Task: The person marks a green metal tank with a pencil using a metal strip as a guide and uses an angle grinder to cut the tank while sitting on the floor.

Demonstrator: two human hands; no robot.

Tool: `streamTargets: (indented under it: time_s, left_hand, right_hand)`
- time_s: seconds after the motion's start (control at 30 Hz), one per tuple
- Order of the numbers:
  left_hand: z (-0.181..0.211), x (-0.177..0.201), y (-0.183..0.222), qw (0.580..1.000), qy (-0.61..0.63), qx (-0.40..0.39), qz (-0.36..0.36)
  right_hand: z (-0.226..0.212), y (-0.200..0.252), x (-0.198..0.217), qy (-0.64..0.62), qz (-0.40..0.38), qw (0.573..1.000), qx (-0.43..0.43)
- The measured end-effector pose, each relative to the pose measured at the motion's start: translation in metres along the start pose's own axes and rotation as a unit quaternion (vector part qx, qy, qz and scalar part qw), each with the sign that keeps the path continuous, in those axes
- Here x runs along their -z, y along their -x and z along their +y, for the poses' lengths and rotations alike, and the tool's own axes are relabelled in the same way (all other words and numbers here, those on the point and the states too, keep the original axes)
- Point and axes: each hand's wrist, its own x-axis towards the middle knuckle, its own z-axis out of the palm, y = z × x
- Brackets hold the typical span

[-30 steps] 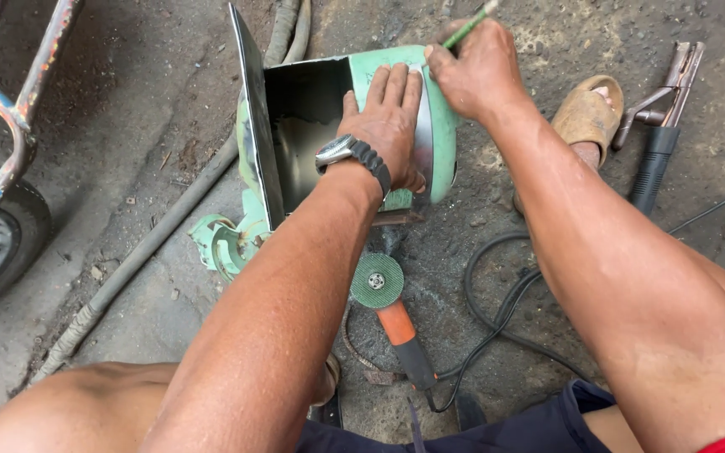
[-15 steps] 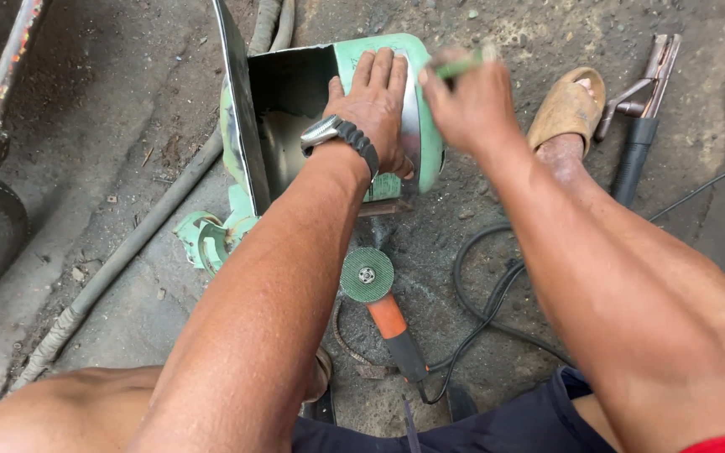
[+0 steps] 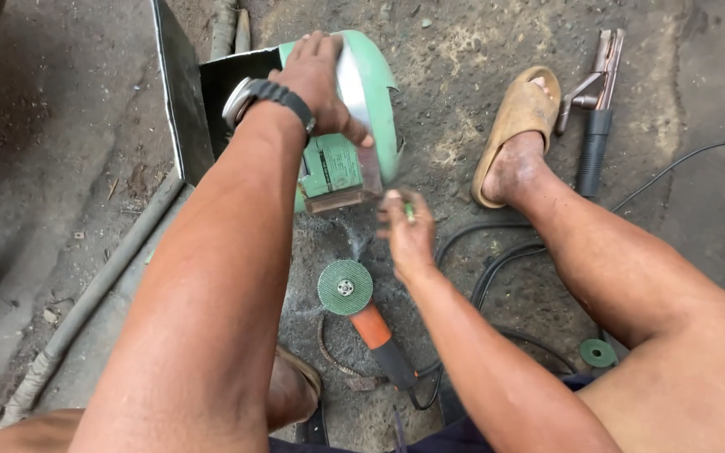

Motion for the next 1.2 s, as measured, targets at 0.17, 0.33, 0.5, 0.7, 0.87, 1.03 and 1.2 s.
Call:
streamTargets:
  time_s: [0.17,0.33,0.5,0.7,0.87,1.03,1.2]
  left_hand:
    - [-0.019,-0.021,-0.018,0.984,0.127,-0.058,0.109]
    - [-0.022,-0.039,-0.028,0.98,0.1,-0.044,0.164]
    - [-0.043,-0.065,-0.043,0.943,0.204,-0.079,0.25]
    - [-0.04,-0.099,-0.033,0.853,0.346,-0.001,0.389]
    - [-0.051,-0.098,-0.029,0.796,0.442,0.21,0.357]
    - [-0.051,-0.084,-0.02,0.71,0.587,0.284,0.266]
    - [-0.027,-0.083,0.01,0.698,0.603,0.326,0.208]
  right_hand:
    - [-0.004,0.018,-0.039,-0.301,-0.008,0.951,-0.071]
    - [-0.032,0.033,-0.043,-0.284,-0.015,0.958,-0.024]
    - [-0.05,0.035,-0.008,-0.14,-0.022,0.981,0.129]
    - [-0.177,0.041,0.094,-0.01,0.121,0.953,0.278]
    - [-0.229,0.065,0.185,0.117,0.06,0.907,0.4]
    - [-0.214,0.076,0.192,0.003,0.068,0.944,0.323]
    - [-0.217,0.103,0.169,0.088,0.025,0.926,0.367]
